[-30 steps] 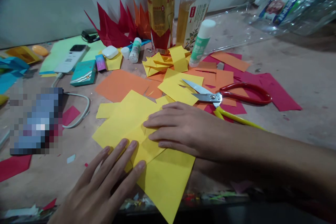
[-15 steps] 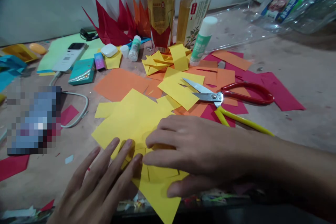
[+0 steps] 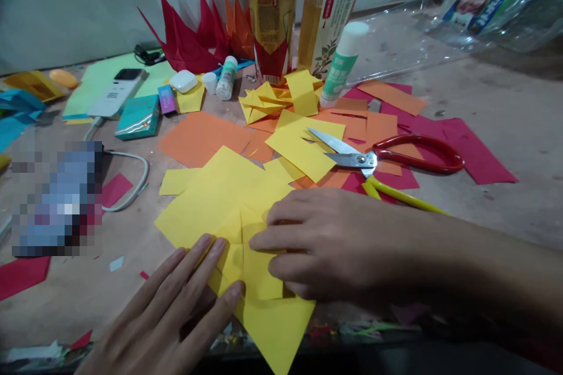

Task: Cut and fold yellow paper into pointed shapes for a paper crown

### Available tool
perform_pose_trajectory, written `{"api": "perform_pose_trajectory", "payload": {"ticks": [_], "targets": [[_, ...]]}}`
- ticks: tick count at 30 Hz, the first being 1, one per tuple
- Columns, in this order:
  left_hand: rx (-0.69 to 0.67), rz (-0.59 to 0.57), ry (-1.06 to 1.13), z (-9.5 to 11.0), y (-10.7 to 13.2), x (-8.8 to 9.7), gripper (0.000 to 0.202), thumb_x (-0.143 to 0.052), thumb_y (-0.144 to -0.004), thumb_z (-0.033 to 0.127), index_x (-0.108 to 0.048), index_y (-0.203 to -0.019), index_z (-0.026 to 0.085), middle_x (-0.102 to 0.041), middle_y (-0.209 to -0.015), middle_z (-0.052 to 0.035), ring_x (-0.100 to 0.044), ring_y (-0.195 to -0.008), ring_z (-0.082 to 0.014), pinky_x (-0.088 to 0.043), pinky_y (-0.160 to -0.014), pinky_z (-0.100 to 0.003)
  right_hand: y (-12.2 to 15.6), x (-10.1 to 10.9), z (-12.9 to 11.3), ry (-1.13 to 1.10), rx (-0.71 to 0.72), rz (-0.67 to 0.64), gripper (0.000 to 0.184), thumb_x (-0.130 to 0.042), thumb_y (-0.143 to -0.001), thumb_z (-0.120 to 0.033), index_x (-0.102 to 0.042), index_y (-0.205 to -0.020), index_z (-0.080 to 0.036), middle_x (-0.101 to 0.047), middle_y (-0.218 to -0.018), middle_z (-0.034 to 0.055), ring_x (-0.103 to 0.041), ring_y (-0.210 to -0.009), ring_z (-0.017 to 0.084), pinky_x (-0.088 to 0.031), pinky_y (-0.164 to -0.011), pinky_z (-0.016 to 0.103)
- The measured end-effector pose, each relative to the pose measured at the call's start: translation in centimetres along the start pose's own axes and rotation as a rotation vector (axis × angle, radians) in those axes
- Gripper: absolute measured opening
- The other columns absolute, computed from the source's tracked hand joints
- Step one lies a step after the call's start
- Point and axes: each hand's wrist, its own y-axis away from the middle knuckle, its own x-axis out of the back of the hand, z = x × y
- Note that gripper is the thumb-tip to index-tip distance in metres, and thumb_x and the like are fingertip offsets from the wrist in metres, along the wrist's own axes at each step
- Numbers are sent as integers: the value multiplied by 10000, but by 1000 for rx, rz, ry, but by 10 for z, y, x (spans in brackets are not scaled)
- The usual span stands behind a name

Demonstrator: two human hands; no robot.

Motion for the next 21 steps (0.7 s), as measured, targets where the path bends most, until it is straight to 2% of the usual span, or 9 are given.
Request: {"api": "perform_pose_trajectory", "payload": {"ticks": [2, 4, 7, 10, 13, 17, 21], "targets": [[-11, -24, -14, -1, 1, 0, 507, -519, -1096, 368, -570, -1566, 185, -611, -1588, -203, -271, -1673, -381, -182, -1374, -514, -1, -3, 1, -48, 27, 6, 317, -475, -1129, -211, -706, -913, -209, -787, -1221, 21, -676, -1049, 202, -545, -926, 384], [62, 19, 12, 4, 1, -2, 448, -576, -1079, 308, -608, -1519, 223, -622, -1584, -170, -250, -1687, -334, -183, -1379, -485, -3, -8, -1, -130, -51, 61, 246, -526, -1123, -217, -700, -951, -186, -777, -1217, 47, -652, -1070, 202, -528, -966, 383], [155, 133, 52, 13, 0, -10, 354, -673, -1047, 266, -674, -1401, 268, -649, -1555, -127, -319, -1666, -300, -242, -1368, -469, -4, -20, -3, -191, -163, 172, 179, -616, -1096, -265, -682, -955, -178, -751, -1106, 55, -617, -1066, 204, -496, -969, 377], [169, 196, 89, 18, -2, -15, 306, -714, -1039, 272, -703, -1344, 268, -648, -1547, -143, -385, -1636, -320, -281, -1352, -481, -4, -29, -3, -188, -220, 247, 172, -680, -1058, -311, -663, -936, -190, -718, -1039, 50, -609, -1035, 214, -475, -940, 383], [169, 211, 107, 19, -1, -17, 298, -723, -1039, 267, -703, -1336, 263, -630, -1568, -148, -395, -1630, -335, -296, -1344, -491, -4, -33, -1, -169, -272, 254, 190, -719, -1030, -367, -668, -977, -192, -706, -1067, 66, -612, -1041, 227, -472, -933, 385], [179, 203, 106, 18, -1, -15, 271, -700, -1051, 265, -705, -1322, 249, -635, -1571, -137, -398, -1629, -325, -302, -1346, -489, -4, -34, 2, -130, -253, 258, 186, -705, -1037, -368, -684, -1008, -186, -708, -1085, 83, -612, -1044, 236, -469, -935, 384], [182, 180, 64, 17, -4, -14, 372, -603, -1096, 272, -663, -1463, 289, -651, -1560, -108, -384, -1638, -284, -253, -1366, -459, -5, -33, 2, -107, -250, 242, 165, -692, -1044, -342, -691, -1010, -181, -714, -1091, 88, -614, -1045, 237, -475, -932, 394]]}}
